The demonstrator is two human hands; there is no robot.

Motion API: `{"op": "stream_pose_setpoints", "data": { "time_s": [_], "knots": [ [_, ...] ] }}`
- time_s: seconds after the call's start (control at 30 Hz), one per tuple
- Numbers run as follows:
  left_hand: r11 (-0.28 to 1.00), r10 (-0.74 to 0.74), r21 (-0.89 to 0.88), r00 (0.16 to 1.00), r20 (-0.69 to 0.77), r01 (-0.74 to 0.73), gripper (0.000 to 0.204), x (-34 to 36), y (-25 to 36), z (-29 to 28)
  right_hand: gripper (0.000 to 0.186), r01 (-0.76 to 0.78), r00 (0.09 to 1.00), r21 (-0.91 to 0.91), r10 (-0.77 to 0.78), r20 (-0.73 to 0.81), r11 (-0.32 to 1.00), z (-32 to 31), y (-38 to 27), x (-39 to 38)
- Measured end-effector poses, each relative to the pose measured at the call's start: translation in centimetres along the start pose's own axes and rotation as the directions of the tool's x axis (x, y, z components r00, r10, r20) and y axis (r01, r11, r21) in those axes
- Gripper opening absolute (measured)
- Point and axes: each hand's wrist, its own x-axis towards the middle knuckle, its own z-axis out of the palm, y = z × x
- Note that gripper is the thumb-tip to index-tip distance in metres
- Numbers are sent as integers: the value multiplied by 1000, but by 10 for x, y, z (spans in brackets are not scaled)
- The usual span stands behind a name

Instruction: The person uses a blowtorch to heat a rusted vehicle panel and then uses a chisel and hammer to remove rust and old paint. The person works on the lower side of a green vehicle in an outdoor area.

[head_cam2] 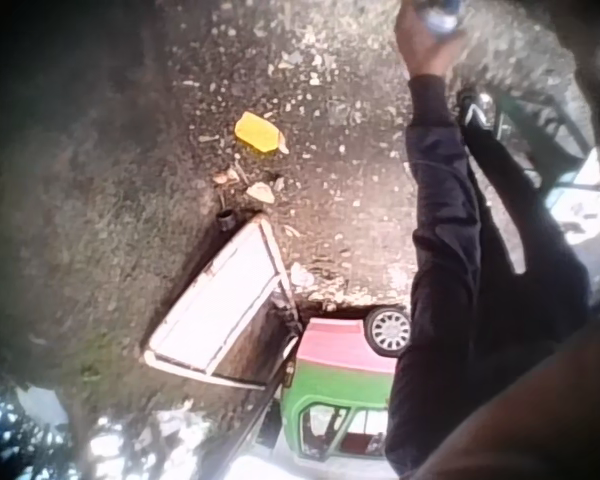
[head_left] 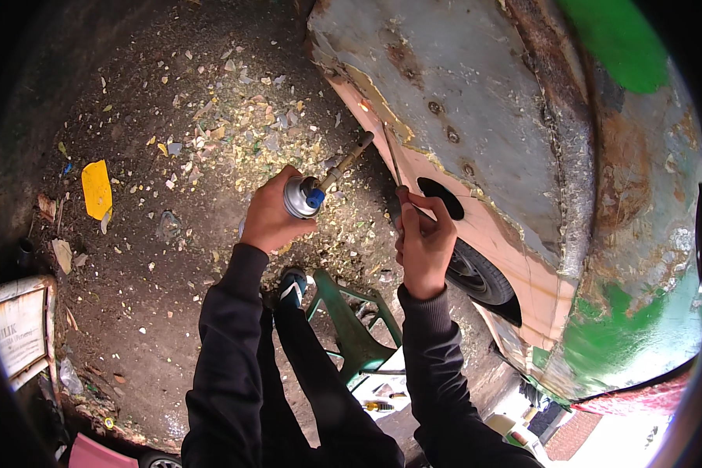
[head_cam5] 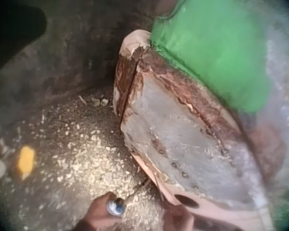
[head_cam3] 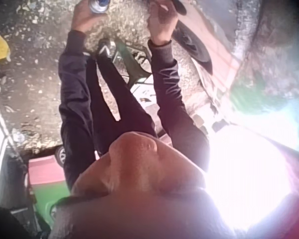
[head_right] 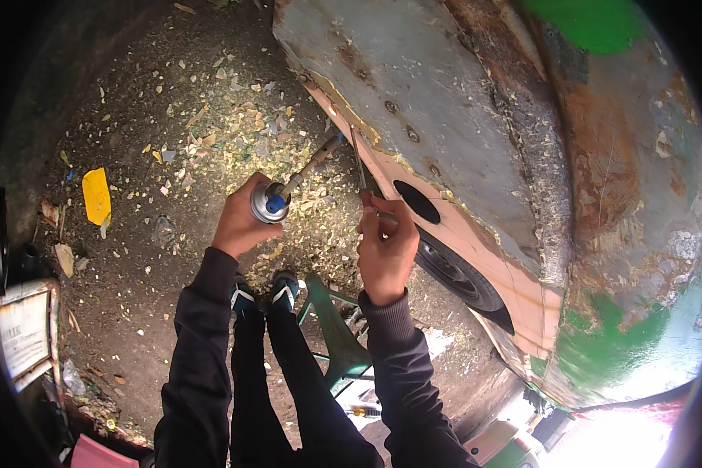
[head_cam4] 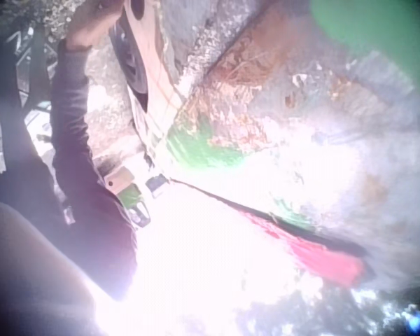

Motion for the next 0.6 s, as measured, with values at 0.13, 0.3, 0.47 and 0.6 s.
{"op": "stream_pose_setpoints", "data": {
  "time_s": [0.13, 0.3, 0.47, 0.6],
  "knots": [
    [1000, 27, -1, 1000, -16, -27, 54, 3, -4, 3, 12, 68, 998, -25, -69, -12, 997, 4, 9, 10],
    [999, -5, 33, 1000, -11, 5, 54, 0, -2, -3, 11, 15, 1000, -30, -15, -24, 999, -16, -1, -18],
    [999, 4, 32, 999, 33, -5, 51, 2, 9, 7, 10, 7, 1000, -88, -8, -10, 996, -14, -10, -8],
    [998, -29, 50, 999, 26, 28, 51, 0, 10, 5, 11, -24, 999, -125, 18, -46, 992, -15, -19, -16]
  ]
}}
